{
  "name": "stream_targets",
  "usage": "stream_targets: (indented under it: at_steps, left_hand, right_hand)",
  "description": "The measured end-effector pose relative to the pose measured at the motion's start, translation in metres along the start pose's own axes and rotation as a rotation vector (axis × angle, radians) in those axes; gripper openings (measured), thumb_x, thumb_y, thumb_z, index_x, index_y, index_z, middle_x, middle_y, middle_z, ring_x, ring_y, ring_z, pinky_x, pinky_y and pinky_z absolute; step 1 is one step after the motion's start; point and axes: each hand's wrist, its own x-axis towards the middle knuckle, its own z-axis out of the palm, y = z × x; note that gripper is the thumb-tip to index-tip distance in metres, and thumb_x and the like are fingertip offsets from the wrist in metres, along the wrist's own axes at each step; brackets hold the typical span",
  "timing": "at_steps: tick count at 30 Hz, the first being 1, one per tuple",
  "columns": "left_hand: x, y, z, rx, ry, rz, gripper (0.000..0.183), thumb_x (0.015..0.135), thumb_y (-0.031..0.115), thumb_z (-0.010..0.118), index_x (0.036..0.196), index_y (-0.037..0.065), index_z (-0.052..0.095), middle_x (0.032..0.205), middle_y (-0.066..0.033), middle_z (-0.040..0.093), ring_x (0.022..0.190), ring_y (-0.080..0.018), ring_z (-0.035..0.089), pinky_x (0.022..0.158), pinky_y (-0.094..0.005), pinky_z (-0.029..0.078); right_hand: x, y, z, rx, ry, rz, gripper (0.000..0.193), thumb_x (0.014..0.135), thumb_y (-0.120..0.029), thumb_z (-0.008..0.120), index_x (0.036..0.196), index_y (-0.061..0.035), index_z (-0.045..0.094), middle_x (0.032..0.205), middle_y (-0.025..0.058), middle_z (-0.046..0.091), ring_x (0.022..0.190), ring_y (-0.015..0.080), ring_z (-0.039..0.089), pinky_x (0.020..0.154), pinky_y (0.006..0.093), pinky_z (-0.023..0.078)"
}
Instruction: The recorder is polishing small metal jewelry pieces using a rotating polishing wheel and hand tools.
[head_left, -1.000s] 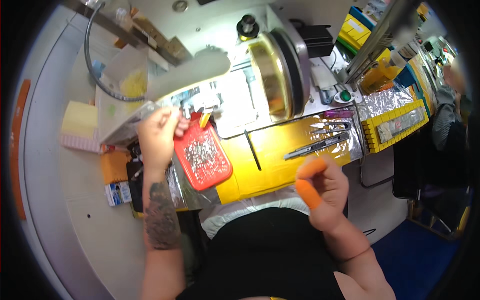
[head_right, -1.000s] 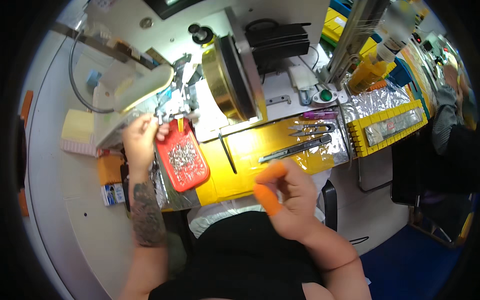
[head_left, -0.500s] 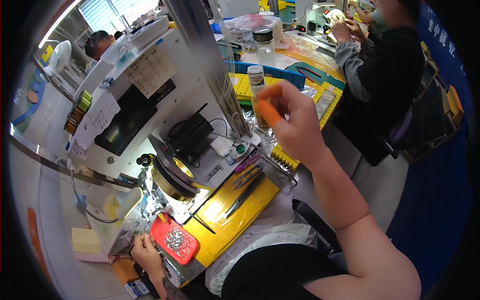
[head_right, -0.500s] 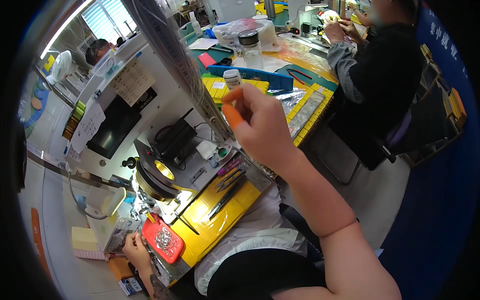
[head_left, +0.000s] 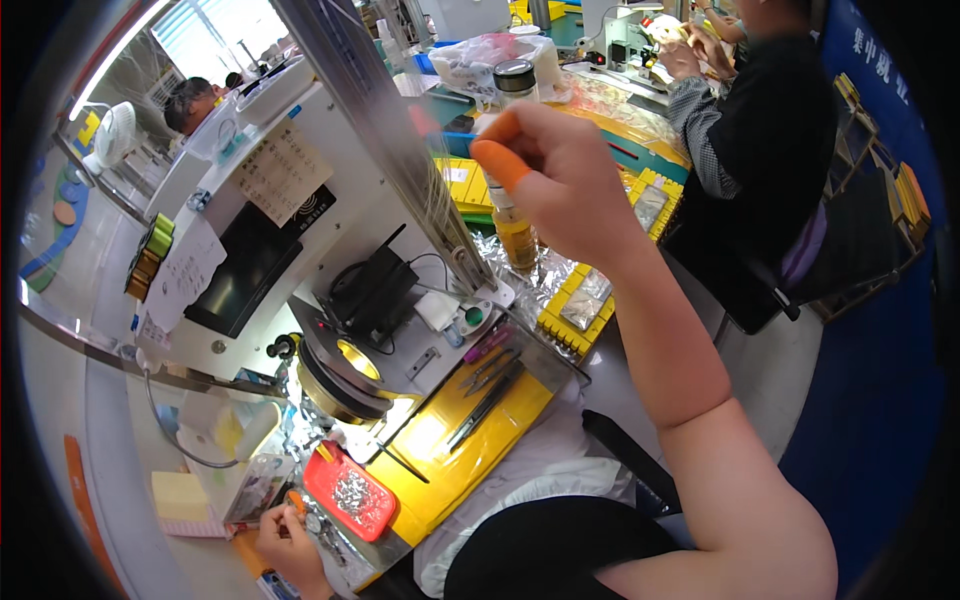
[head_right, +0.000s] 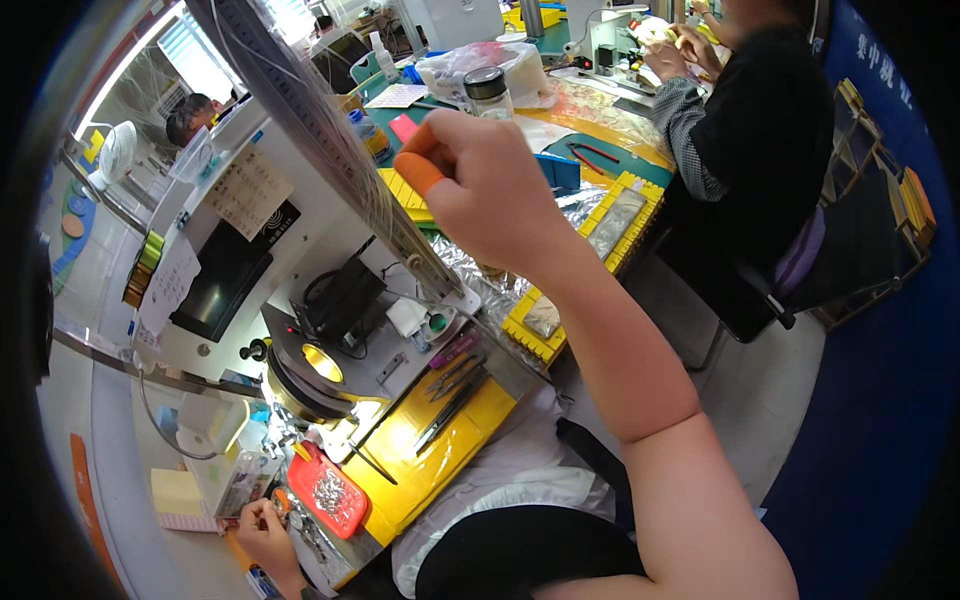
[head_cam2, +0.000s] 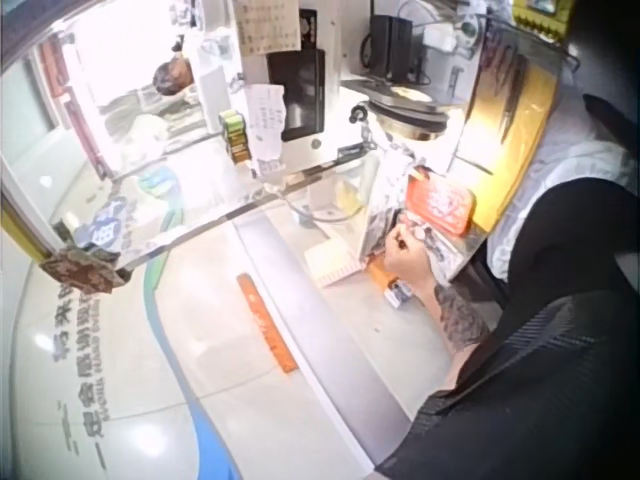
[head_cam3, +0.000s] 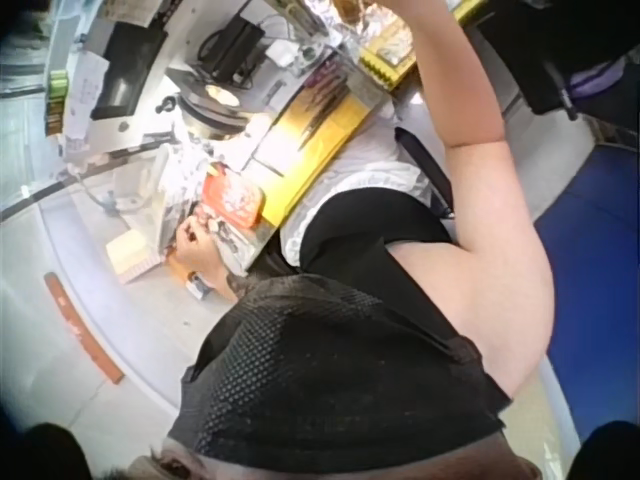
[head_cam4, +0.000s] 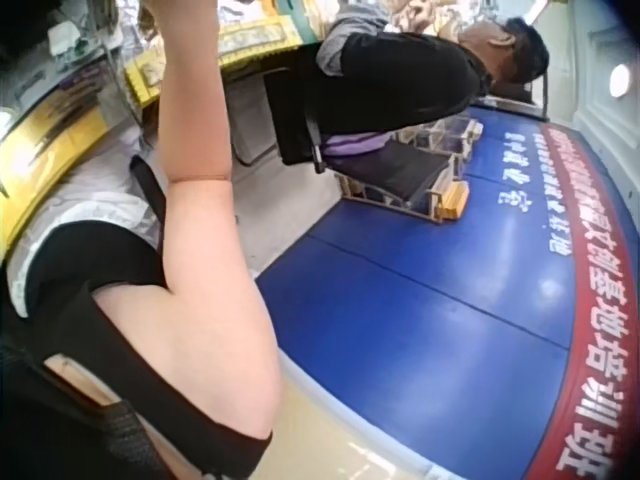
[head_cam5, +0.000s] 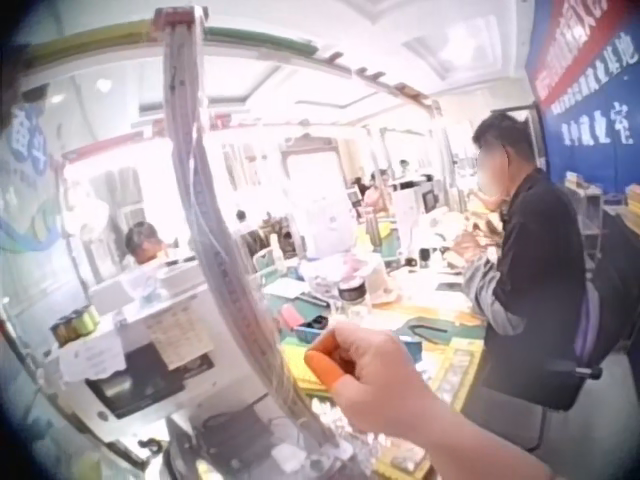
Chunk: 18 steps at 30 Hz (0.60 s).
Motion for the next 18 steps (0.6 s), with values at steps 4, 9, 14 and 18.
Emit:
stream_targets:
  at_steps: [4, 9, 14, 18]
  left_hand:
    - [-0.019, 0.054, 0.008, -0.203, 0.114, 0.241, 0.007, 0.097, 0.002, 0.062, 0.096, -0.004, 0.066, 0.075, -0.0071, 0.067, 0.062, -0.0124, 0.063, 0.059, -0.0245, 0.049]
    - [-0.021, 0.128, 0.033, -0.411, 0.036, 0.583, 0.005, 0.088, 0.004, 0.070, 0.091, 0.000, 0.068, 0.074, -0.0114, 0.069, 0.065, -0.0161, 0.065, 0.058, -0.0255, 0.048]
    - [0.002, 0.242, 0.051, -0.718, -0.080, 0.875, 0.019, 0.084, 0.000, 0.072, 0.102, -0.001, 0.069, 0.099, -0.0145, 0.071, 0.066, -0.0129, 0.063, 0.057, -0.0231, 0.048]
    - [0.003, 0.294, 0.067, -1.028, -0.221, 0.759, 0.026, 0.086, -0.003, 0.072, 0.112, -0.001, 0.068, 0.108, -0.0120, 0.070, 0.064, -0.0079, 0.060, 0.058, -0.0197, 0.047]
  right_hand:
    - [-0.033, -0.028, -0.016, 0.180, -0.099, 0.097, 0.007, 0.094, -0.004, 0.069, 0.095, 0.0030, 0.066, 0.081, 0.0035, 0.068, 0.071, 0.0049, 0.060, 0.064, 0.0211, 0.047]
    - [-0.051, -0.046, -0.021, 0.461, -0.253, 0.101, 0.011, 0.092, -0.005, 0.072, 0.094, 0.0044, 0.067, 0.088, 0.0070, 0.071, 0.076, 0.0075, 0.064, 0.070, 0.0214, 0.050]
    - [-0.056, -0.055, -0.021, 0.441, -0.252, 0.084, 0.012, 0.092, -0.004, 0.072, 0.097, 0.0055, 0.068, 0.086, 0.0075, 0.071, 0.076, 0.0082, 0.063, 0.069, 0.0220, 0.049]
    - [-0.060, -0.066, -0.011, 0.542, -0.172, 0.080, 0.007, 0.090, -0.003, 0.074, 0.092, 0.0030, 0.069, 0.076, -0.0014, 0.065, 0.068, 0.0012, 0.055, 0.059, 0.0189, 0.041]
